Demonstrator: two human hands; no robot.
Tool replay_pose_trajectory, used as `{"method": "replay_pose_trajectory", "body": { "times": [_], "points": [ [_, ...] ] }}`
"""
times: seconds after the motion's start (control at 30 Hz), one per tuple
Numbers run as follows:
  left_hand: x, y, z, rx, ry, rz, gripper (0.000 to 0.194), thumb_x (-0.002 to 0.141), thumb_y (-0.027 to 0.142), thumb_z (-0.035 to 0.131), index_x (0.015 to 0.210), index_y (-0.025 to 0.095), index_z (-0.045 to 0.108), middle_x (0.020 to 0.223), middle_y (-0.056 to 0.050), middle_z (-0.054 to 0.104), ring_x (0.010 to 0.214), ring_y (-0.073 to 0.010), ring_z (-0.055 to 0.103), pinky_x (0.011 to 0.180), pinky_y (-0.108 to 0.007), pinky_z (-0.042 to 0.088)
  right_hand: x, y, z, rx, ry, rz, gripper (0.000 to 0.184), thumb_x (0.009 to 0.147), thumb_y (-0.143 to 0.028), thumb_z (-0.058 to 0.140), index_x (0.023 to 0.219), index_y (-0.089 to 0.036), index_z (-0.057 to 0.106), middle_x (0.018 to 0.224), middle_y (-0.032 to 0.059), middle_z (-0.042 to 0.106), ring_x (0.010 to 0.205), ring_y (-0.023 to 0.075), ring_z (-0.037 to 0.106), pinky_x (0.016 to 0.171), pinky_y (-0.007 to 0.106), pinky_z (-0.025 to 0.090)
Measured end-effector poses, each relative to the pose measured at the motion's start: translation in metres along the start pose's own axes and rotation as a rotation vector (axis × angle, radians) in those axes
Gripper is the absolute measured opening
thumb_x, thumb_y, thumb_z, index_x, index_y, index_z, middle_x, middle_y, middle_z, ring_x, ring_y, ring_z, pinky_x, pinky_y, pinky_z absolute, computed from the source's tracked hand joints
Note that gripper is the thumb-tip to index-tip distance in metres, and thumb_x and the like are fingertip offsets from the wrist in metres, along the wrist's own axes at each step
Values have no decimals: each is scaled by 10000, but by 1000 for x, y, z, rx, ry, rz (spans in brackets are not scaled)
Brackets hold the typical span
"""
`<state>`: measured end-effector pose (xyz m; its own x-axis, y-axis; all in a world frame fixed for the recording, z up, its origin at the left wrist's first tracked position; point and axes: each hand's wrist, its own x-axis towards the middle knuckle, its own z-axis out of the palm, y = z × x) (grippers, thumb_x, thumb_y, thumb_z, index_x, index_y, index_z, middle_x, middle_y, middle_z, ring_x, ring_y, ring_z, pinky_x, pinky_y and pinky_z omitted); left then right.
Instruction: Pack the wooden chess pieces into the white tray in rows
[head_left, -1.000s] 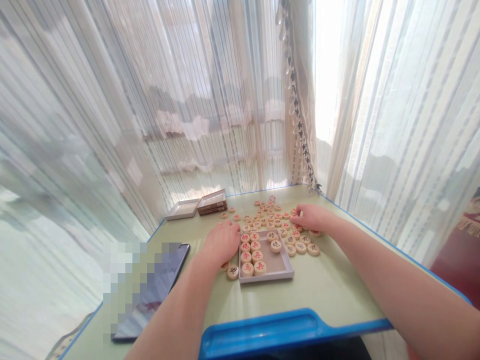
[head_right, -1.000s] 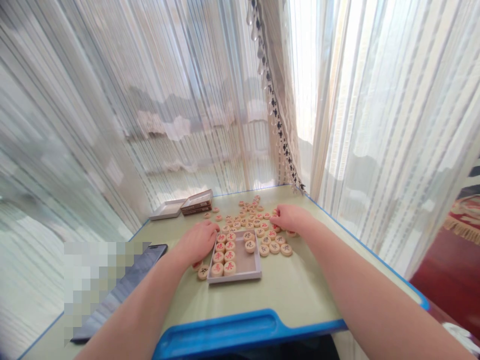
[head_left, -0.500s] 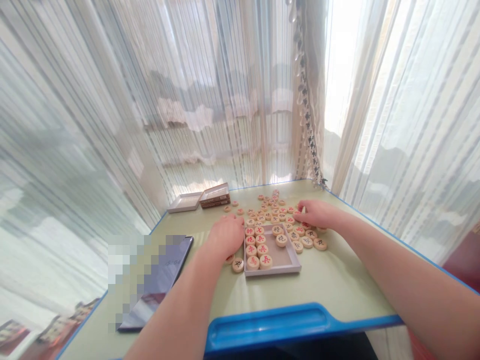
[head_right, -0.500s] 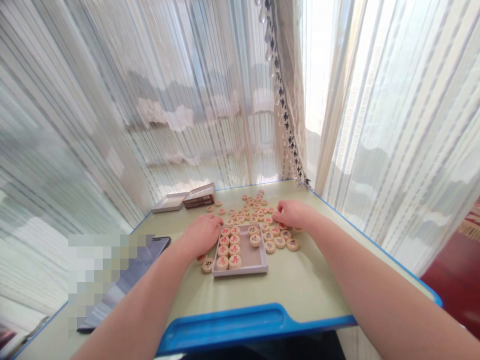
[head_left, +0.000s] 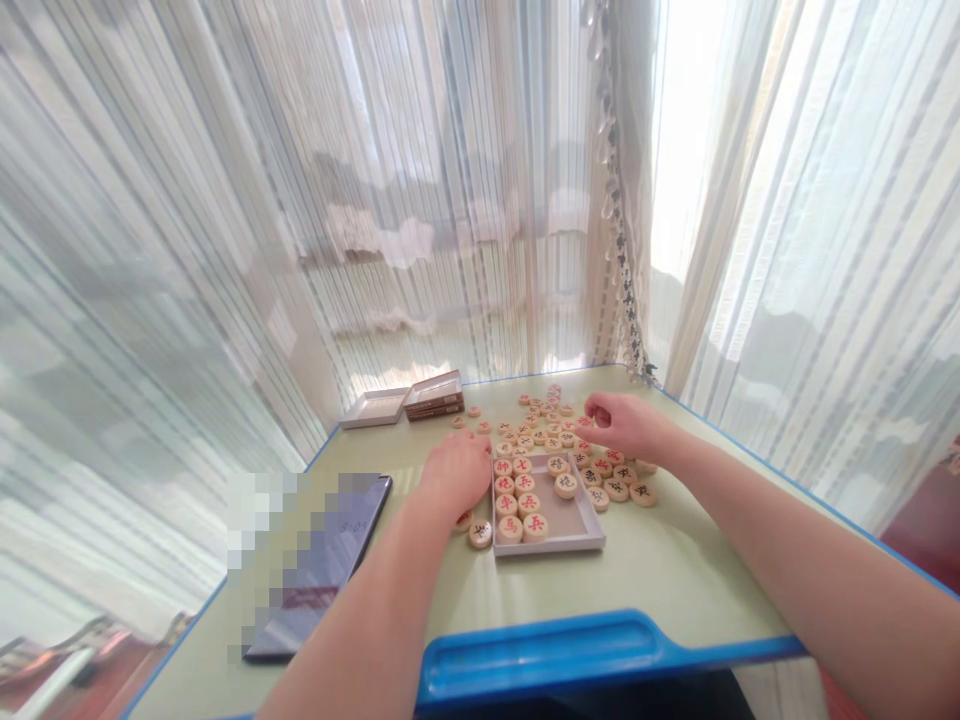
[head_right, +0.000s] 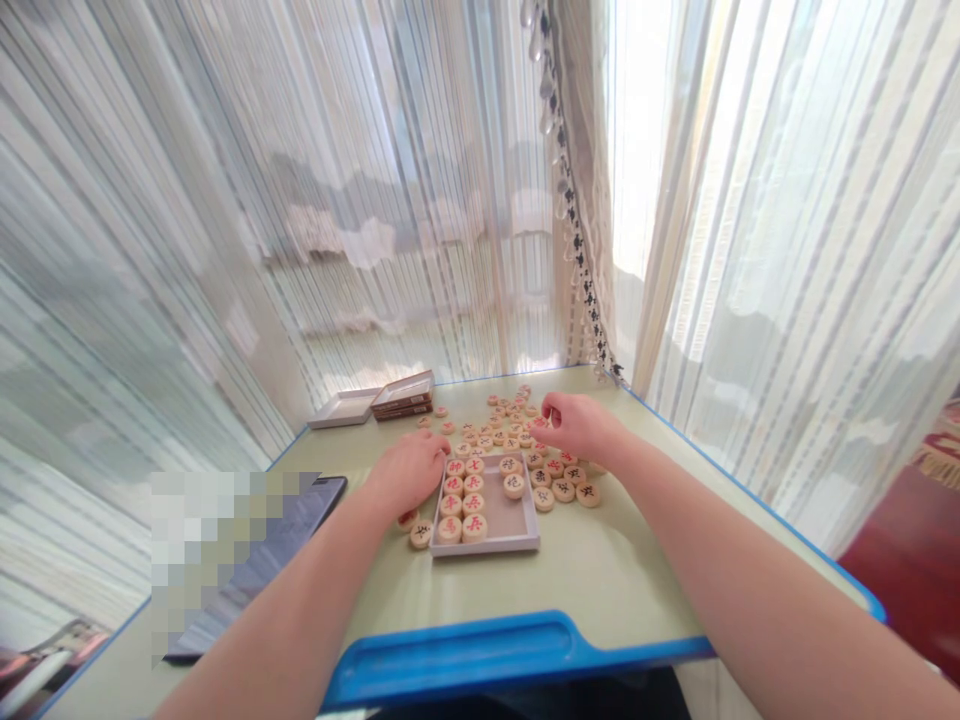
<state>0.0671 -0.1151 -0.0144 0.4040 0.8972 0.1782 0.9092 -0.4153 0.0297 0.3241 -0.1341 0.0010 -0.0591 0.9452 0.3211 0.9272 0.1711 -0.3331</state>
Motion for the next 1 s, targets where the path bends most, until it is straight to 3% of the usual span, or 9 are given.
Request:
{"method": "replay_pose_trajectory", "body": {
  "times": [0.27,0.73,1.0],
  "points": [
    [3,-4,3,-20,28,-8,377,839,188,295,990,198,640,1002,-96,611,948,-232,541,812,-353,432,-1,6,1,23,133,-77,253,691,-424,569,714,-221,420,570,-48,493,509,104,439,484,234,291],
    [6,-10,8,-39,67,-1,365,837,185,303,940,209,652,1019,-72,614,944,-214,547,849,-341,424,1,10,6,38,96,-86,256,703,-453,550,744,-221,451,598,-38,535,536,112,470,492,233,294],
    [7,-12,9,-70,63,-5,368,816,153,308,920,210,656,1010,-66,618,954,-200,547,876,-320,413,8,27,10,-63,-8,215,283,723,-474,522,814,-212,574,761,32,655,603,151,557,481,245,302]
  ]
}}
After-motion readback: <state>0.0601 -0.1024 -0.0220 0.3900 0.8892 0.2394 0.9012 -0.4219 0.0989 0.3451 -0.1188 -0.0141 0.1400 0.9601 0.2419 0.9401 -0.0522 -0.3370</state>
